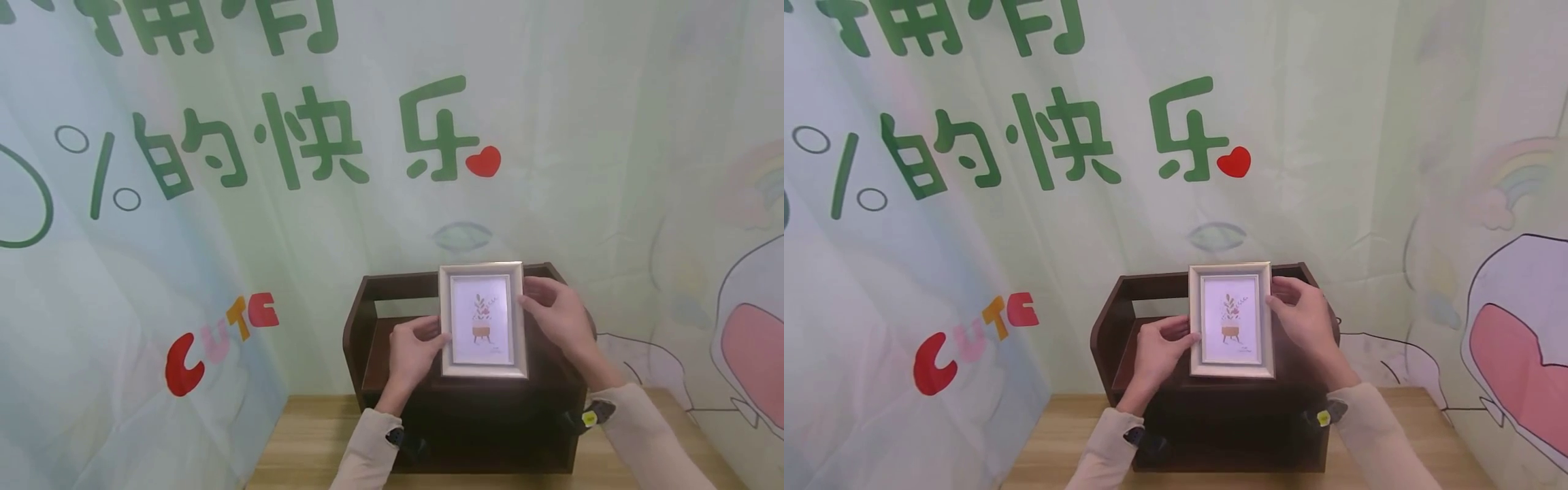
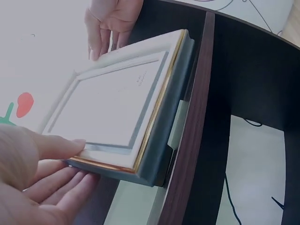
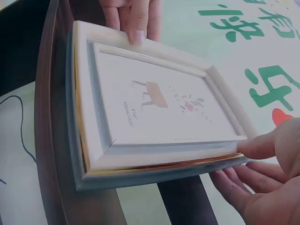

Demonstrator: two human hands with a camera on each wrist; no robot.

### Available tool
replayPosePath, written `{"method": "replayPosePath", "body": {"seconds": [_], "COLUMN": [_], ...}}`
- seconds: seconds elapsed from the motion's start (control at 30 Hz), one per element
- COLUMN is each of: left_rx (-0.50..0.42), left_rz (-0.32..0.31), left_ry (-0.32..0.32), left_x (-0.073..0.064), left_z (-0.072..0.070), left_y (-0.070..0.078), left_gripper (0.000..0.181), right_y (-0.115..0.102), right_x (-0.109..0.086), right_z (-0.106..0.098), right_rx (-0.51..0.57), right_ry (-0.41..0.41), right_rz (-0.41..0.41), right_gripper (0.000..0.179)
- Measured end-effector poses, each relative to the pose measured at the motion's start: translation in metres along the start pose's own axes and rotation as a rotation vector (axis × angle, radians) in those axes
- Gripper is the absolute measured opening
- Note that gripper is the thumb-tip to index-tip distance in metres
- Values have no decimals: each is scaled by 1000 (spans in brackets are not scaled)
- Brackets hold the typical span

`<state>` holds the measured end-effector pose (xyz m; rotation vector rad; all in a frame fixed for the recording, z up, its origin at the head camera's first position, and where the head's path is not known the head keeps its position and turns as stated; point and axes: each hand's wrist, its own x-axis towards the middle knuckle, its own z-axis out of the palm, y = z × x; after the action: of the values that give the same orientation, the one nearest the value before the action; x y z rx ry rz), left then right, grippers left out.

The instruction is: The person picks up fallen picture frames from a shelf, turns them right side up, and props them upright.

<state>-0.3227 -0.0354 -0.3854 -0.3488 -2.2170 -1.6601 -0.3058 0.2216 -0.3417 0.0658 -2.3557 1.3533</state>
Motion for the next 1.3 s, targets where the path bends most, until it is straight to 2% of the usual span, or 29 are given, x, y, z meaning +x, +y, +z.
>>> {"method": "replayPosePath", "body": {"seconds": [0.13, 0.27, 0.5, 0.63, 0.87, 1.03, 1.3], "left_rx": [-77, -113, -127, -125, -108, -86, -31], "left_rz": [-21, -31, -32, -30, -17, 21, 67], "left_ry": [0, 2, 10, 10, 2, 0, -30], "left_x": [0, 0, 1, 1, -1, -2, 9], "left_z": [-1, -1, -1, 0, 0, 0, -2], "left_y": [-1, -3, -5, -6, -7, -8, -11], "left_gripper": [34, 36, 37, 36, 36, 34, 33], "right_y": [0, 1, 3, 5, 7, 7, 6], "right_x": [1, 1, -2, -3, -7, -14, -20], "right_z": [-6, -10, -13, -14, -15, -17, -20], "right_rx": [20, 14, 14, 18, 21, 12, 14], "right_ry": [-6, -7, -10, -16, -11, -8, -23], "right_rz": [-69, -120, -131, -128, -169, -176, -186], "right_gripper": [50, 49, 49, 50, 51, 53, 53]}}
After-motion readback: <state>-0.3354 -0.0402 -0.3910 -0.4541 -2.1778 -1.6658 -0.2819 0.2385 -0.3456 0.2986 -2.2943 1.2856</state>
